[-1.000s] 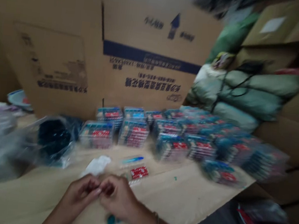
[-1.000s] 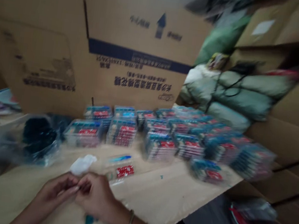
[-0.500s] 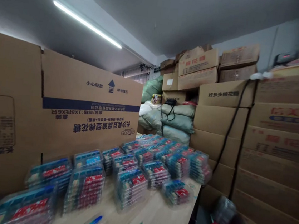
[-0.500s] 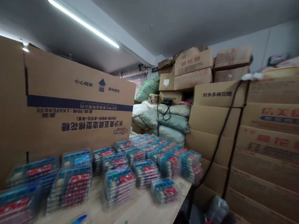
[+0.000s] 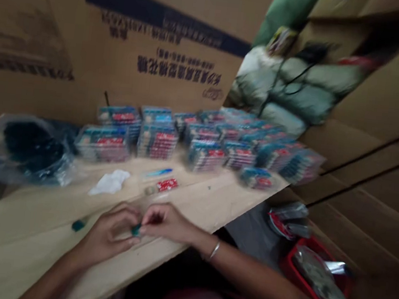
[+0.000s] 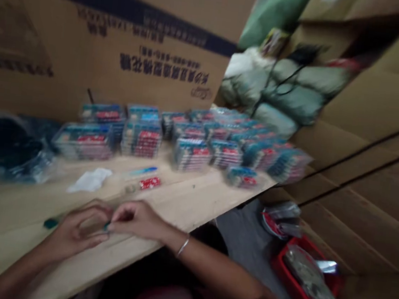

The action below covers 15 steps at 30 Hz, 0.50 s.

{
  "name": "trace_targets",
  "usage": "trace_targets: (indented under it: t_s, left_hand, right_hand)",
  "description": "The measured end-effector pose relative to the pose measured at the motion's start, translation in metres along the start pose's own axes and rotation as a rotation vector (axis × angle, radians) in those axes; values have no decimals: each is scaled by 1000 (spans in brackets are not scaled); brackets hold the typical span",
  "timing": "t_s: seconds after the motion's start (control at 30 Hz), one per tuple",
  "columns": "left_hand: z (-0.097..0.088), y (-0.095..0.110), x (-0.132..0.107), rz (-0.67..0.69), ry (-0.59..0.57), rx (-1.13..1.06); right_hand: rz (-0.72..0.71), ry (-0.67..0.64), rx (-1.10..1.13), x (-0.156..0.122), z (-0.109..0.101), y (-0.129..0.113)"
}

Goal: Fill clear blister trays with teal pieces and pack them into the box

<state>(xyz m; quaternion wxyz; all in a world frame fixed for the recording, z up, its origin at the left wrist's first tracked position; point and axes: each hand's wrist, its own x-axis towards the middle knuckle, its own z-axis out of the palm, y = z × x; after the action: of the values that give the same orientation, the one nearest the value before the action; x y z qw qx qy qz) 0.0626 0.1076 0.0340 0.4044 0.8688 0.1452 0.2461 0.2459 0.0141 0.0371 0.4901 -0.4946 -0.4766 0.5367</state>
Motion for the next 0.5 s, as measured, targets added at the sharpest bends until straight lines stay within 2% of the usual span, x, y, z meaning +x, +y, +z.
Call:
trace_targets:
  t_s: [0.13, 0.2, 0.27, 0.4, 0.5]
  left_hand:
    - [4, -9, 9, 100, -101, 160]
    - [5, -13, 10, 105, -156, 230]
    - [6, -16, 9, 108, -201, 267]
    - [7, -24, 11, 111, -255, 271]
    - [6, -31, 13, 127, -257, 268]
  right_hand:
    - [-148, 143, -394, -13, -52, -9]
    - [-183, 142, -564, -19, -66, -6]
    - [-240, 75, -663, -22, -65, 1]
    - [-392, -60, -832, -16, -46, 16]
    - [-392, -115, -979, -8, -36, 16]
